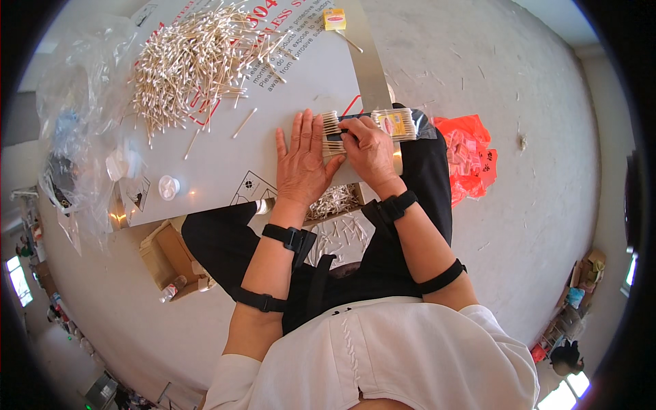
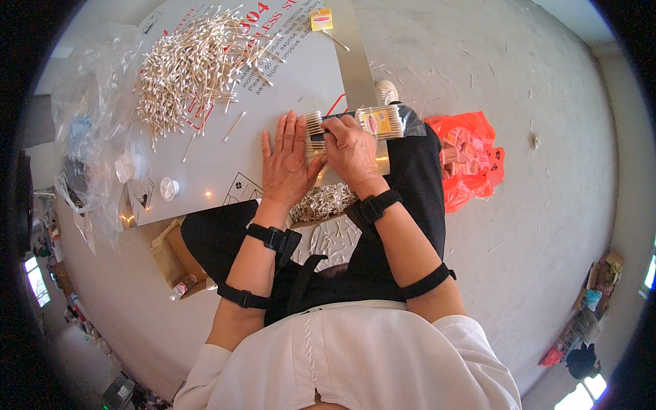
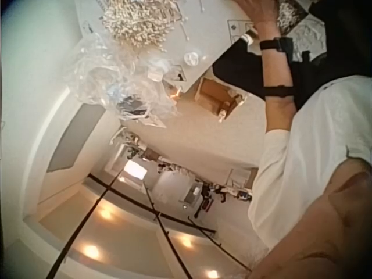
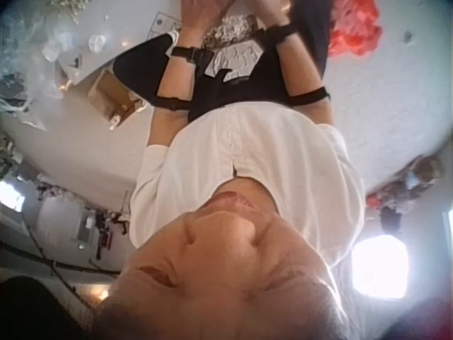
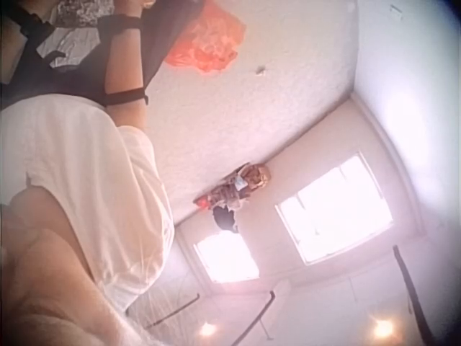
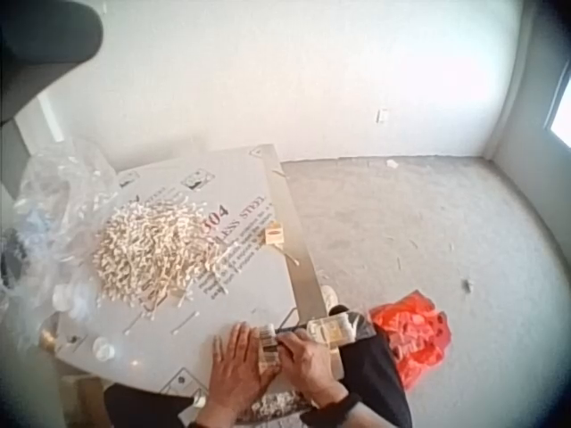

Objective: Arranging and packaging small matchstick-like components into small plastic and cardboard containers.

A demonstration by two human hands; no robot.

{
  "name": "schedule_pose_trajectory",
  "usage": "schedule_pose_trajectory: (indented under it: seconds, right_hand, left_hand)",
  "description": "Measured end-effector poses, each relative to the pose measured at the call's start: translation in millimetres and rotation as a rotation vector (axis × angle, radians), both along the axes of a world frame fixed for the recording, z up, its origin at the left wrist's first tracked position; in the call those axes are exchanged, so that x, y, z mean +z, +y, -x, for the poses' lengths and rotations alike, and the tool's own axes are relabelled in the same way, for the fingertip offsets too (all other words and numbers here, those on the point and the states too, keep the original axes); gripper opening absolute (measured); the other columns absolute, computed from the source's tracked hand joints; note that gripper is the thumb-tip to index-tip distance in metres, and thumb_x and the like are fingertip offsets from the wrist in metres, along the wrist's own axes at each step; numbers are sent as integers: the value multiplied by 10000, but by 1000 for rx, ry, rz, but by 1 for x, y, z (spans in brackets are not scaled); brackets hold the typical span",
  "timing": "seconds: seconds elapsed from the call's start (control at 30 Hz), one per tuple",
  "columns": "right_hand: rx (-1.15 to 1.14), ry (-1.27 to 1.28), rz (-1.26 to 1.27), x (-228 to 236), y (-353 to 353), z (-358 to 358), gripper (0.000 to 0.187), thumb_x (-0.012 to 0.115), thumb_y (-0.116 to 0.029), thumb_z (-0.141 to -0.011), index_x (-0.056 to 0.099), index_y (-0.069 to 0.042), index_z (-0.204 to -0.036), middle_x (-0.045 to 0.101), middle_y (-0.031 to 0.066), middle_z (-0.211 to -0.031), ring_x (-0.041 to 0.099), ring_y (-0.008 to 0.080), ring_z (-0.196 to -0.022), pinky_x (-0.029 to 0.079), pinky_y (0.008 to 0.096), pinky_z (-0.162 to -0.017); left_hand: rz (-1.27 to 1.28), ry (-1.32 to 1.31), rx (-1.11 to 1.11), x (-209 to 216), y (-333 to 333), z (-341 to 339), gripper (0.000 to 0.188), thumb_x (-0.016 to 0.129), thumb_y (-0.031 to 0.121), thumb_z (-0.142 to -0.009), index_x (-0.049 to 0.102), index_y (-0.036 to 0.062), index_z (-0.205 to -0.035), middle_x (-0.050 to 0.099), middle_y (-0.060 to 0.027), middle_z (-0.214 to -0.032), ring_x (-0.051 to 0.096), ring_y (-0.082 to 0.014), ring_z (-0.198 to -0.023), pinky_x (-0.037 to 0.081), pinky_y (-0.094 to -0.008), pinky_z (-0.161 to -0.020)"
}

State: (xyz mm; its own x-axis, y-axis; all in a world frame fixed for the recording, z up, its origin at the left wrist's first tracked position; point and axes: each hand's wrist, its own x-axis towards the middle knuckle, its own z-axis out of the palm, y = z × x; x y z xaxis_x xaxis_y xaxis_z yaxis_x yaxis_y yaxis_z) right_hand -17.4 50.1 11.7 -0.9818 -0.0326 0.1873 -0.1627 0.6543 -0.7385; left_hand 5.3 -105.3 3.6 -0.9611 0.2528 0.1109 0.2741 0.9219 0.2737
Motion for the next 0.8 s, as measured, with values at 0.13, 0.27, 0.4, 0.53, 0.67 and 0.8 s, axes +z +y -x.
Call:
schedule_pose_trajectory:
  seconds: [0.13, 0.27, 0.4, 0.53, 0.67, 0.8]
  right_hand:
    - [14, -1, -20, -1, 1, 0, 104, 644, -118, -829, 681, -122, -926, 633, 81, -849, 660, 321, -760, 528, 428, -654]
    - [70, -30, -52, 0, 2, 1, 88, 640, -116, -824, 679, -108, -902, 637, 89, -855, 661, 323, -770, 529, 427, -661]
    - [-5, -6, 37, 4, -2, 5, 117, 645, -101, -817, 683, -91, -927, 644, 96, -841, 656, 306, -772, 517, 406, -672]
    - [-2, -5, 8, 5, -3, 9, 86, 640, -116, -815, 682, -86, -883, 642, 105, -831, 662, 328, -788, 531, 430, -681]
    - [18, 11, -29, 1, -2, 10, 66, 641, -118, -814, 683, -85, -852, 641, 102, -824, 661, 328, -781, 531, 431, -686]
    - [30, 26, -37, 2, -1, 12, 52, 638, -113, -819, 682, -89, -833, 638, 106, -820, 658, 332, -772, 521, 436, -671]
  left_hand:
    - [-5, 3, -1, 0, 0, 0, 852, 567, 542, -888, 260, 64, -1523, 244, -125, -1593, 201, -275, -1484, 116, -567, -1179]
    - [5, -4, -3, 2, 0, 0, 852, 572, 538, -887, 262, 62, -1521, 245, -125, -1593, 201, -275, -1485, 115, -567, -1179]
    - [-5, -10, 2, 2, 0, 0, 847, 578, 530, -887, 265, 62, -1519, 246, -124, -1592, 198, -274, -1485, 114, -561, -1181]
    - [-9, 1, 0, 2, 0, 0, 841, 576, 529, -890, 268, 64, -1519, 246, -124, -1592, 196, -269, -1486, 114, -555, -1182]
    - [-1, -4, 1, 1, 1, 0, 844, 570, 539, -891, 268, 62, -1518, 247, -122, -1592, 195, -267, -1486, 113, -555, -1182]
    - [-11, -4, 4, 2, 0, 0, 843, 579, 528, -889, 273, 54, -1515, 247, -121, -1592, 193, -266, -1487, 109, -555, -1183]
